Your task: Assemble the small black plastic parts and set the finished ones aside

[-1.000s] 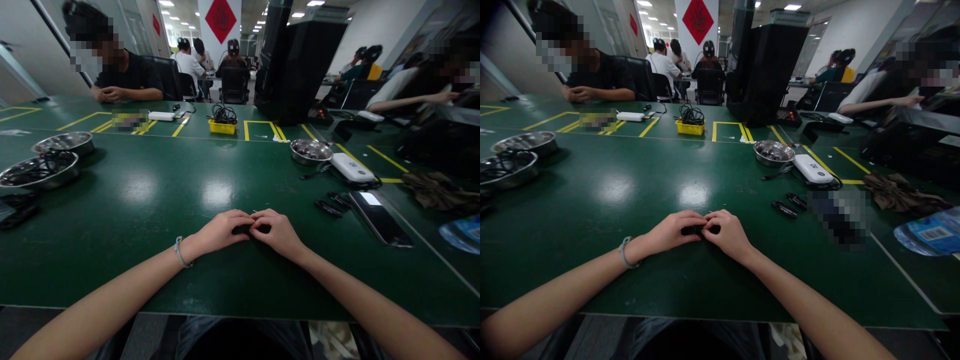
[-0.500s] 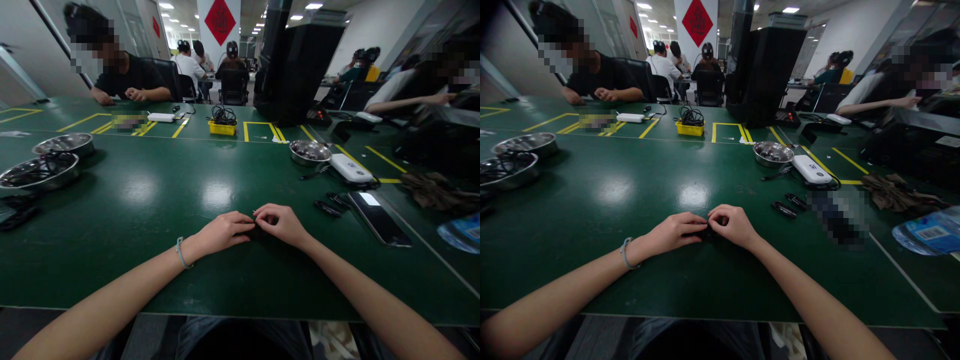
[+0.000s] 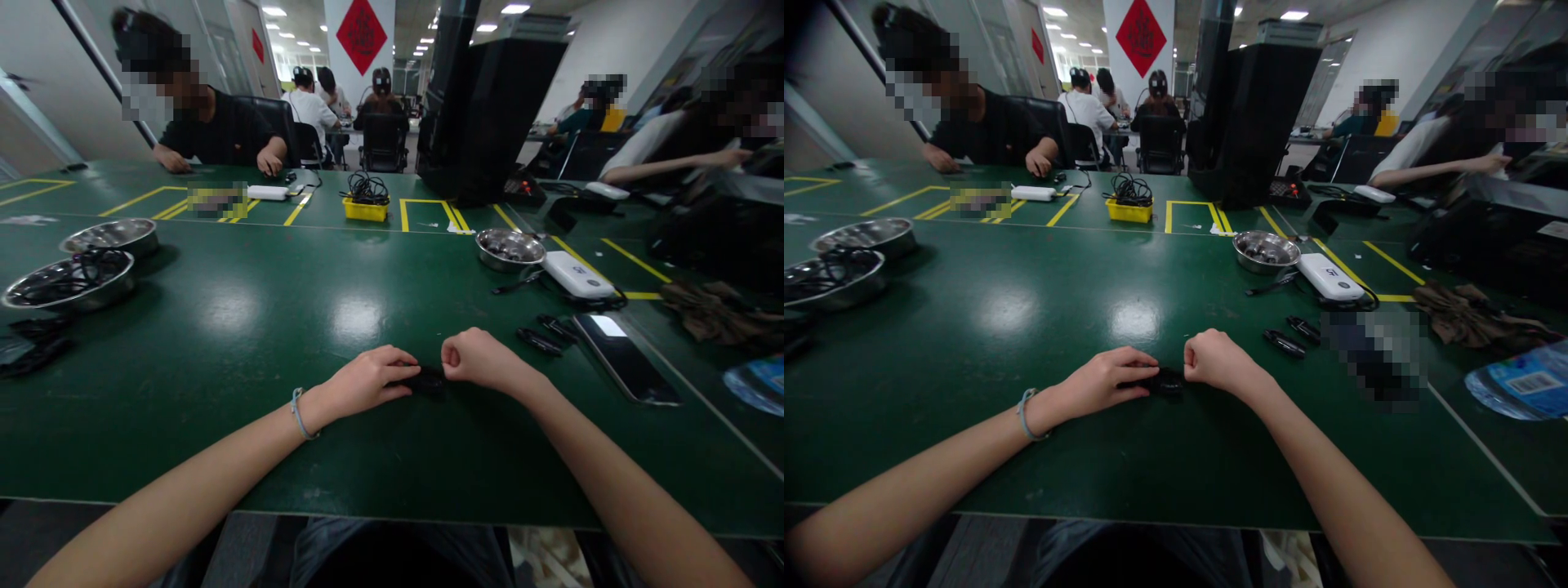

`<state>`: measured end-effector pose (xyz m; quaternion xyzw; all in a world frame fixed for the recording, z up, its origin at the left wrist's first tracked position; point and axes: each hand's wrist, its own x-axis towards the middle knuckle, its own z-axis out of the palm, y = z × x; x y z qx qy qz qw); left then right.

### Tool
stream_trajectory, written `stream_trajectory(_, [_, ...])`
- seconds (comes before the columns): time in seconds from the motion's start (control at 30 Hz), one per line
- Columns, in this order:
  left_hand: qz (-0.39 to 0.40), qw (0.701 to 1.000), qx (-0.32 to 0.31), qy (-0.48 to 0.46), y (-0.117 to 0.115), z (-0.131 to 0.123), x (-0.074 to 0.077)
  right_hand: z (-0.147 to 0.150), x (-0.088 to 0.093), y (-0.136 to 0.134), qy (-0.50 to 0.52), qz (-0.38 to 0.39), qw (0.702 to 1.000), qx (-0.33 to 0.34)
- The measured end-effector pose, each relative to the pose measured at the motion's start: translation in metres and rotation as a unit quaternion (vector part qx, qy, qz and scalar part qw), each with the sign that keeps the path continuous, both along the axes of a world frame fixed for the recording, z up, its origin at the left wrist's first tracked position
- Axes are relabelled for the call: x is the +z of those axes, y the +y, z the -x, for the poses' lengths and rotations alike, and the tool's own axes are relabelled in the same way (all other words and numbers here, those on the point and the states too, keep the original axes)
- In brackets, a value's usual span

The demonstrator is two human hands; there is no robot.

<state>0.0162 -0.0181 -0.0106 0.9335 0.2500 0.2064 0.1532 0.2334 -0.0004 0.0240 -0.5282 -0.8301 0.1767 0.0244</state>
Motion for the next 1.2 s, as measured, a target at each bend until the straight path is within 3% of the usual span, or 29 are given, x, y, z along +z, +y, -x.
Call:
stream_trajectory(0.17, [0.012, 1.0, 0.011, -0.018, 0.001, -0.001, 0.001, -0.009, -0.001, -0.008, 0.144, 0.023, 0.989, 0.019])
stream_trajectory(0.33, [0.016, 0.999, 0.02, -0.021, 0.002, -0.002, 0.002, 0.005, -0.01, -0.013, 0.29, -0.015, 0.956, 0.028])
stream_trajectory(0.53, [0.02, 0.999, 0.026, -0.017, 0.003, -0.001, 0.003, 0.015, -0.021, -0.016, 0.281, -0.032, 0.957, 0.067])
stream_trajectory(1.2, [0.02, 0.999, 0.026, -0.034, 0.003, -0.001, -0.001, 0.023, -0.022, -0.025, 0.265, -0.058, 0.962, 0.028])
